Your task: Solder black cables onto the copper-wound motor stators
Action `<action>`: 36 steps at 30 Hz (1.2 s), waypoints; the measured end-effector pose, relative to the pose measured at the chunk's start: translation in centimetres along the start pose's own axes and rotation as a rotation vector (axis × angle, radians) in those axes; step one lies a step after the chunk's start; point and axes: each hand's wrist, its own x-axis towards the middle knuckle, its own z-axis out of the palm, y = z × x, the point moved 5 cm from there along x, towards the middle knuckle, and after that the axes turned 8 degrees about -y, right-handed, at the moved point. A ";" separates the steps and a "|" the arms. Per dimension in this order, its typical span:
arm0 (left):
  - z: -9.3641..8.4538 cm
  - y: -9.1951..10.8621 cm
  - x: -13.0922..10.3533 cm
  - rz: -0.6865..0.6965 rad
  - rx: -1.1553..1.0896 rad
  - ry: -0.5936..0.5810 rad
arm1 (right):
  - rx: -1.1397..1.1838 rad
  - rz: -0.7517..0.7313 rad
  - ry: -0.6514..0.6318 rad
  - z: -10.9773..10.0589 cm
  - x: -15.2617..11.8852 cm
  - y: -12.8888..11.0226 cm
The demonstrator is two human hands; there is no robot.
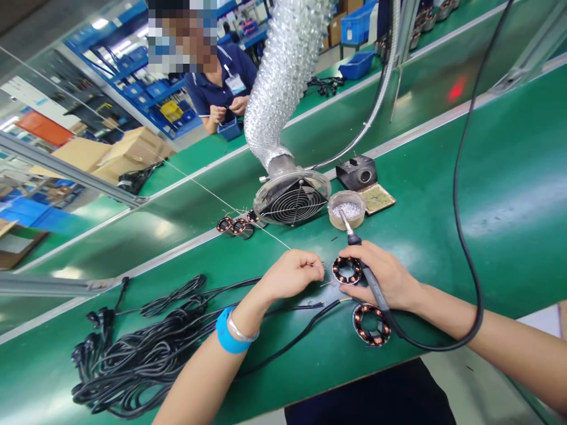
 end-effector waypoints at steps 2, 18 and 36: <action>0.3 -0.5 0.7 -0.048 -0.179 -0.020 | 0.015 0.004 -0.021 0.1 0.0 -0.1; 1.8 -1.4 -1.2 -0.032 -0.209 0.108 | 0.051 0.014 -0.029 0.2 -0.2 -0.1; 5.3 -1.7 -2.3 0.043 -0.325 0.130 | -0.025 -0.037 0.008 0.0 -0.6 -0.1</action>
